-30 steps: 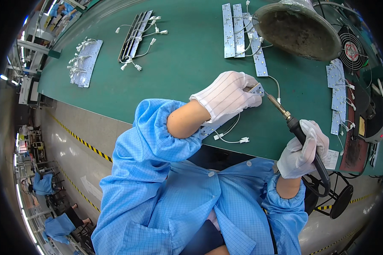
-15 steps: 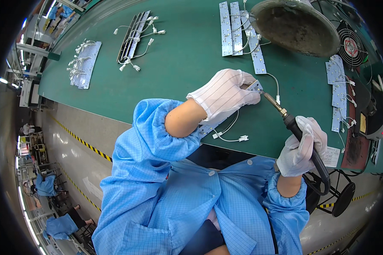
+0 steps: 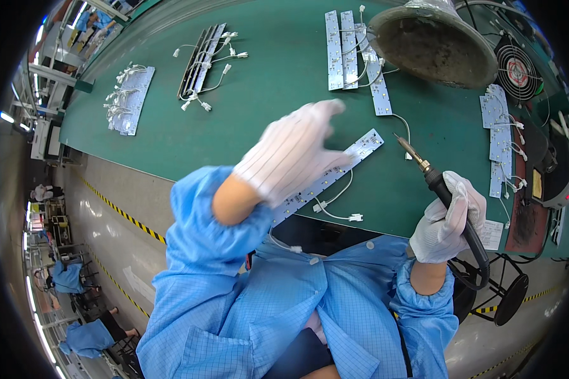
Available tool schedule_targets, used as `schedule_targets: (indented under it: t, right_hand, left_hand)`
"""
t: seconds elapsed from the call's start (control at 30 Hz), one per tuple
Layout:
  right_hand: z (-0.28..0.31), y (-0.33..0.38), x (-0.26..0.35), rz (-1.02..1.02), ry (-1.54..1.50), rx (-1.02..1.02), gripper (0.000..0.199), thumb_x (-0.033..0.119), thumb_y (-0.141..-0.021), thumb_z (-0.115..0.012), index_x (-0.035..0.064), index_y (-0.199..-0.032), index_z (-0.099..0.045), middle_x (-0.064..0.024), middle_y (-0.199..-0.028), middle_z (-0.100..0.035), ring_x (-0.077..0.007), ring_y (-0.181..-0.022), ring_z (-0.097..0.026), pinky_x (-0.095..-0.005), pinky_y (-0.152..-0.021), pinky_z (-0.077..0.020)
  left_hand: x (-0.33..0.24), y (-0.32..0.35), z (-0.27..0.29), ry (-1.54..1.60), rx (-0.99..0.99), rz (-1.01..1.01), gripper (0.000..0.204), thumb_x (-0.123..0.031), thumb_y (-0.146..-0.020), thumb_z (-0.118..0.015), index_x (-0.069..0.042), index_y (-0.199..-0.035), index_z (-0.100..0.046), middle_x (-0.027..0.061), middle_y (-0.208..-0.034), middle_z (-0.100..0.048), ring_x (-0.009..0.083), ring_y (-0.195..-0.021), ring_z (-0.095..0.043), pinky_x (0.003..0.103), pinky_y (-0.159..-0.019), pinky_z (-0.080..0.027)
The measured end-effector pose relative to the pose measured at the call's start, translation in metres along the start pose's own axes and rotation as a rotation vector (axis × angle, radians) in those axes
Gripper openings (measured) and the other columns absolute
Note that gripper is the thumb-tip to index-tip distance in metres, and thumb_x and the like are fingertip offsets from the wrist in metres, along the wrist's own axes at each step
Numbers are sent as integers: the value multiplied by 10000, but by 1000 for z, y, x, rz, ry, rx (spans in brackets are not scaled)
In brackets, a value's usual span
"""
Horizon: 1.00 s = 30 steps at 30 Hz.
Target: The person is soldering wires onto LED light strips and then organizing the finished pieces.
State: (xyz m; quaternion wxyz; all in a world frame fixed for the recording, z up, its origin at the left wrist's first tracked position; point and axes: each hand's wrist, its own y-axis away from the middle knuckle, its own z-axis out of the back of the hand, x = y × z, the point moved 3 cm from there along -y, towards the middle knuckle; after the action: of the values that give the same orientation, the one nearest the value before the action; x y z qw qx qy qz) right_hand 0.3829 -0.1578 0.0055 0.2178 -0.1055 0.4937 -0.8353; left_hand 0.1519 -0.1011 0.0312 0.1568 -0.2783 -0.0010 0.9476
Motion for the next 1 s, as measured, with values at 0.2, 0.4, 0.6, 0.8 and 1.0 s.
schedule_targets:
  t: [0.2,0.4,0.6,0.8,1.0]
  right_hand:
    - [-4,-15,10,-62,-240,-1,255,-49,-880,-564,9,-1101,-452,-152,-926,-626,-263,-781,-634,-348,-635,-568]
    - [3,-5,4,-58,-82,19,254,197,-1001,-445,27,-1190,-440,-161,-982,-607,-290,-820,-621,-378,-700,-542]
    - [3,-1,6,-50,-118,-4,293,258,-1019,-385,30,-1195,-438,-150,-994,-606,-296,-858,-614,-401,-727,-537]
    - [-3,-2,5,-65,-103,26,248,152,-990,-456,27,-1203,-437,-142,-994,-605,-302,-862,-608,-398,-721,-525]
    - [0,-8,10,-45,-128,33,285,24,-933,-484,30,-1214,-438,-145,-1003,-595,-302,-861,-602,-398,-746,-513]
  left_hand:
    - [-2,58,11,-298,173,16,371,-248,-816,-649,-66,-1126,-558,133,-780,-619,305,-732,-644,404,-616,-523]
    - [-2,69,17,-353,222,-63,354,-225,-810,-631,-98,-1132,-561,101,-750,-603,276,-711,-631,381,-526,-513]
    - [-6,83,18,-441,110,-127,276,-130,-787,-582,-5,-1033,-590,129,-763,-620,270,-709,-648,375,-580,-525]
    - [74,61,116,152,-379,334,256,-239,-828,-652,-42,-991,-666,137,-863,-672,243,-768,-657,321,-726,-522]
    - [266,29,186,-161,-866,605,221,-250,-817,-629,-65,-913,-704,168,-840,-682,284,-780,-658,364,-729,-514]
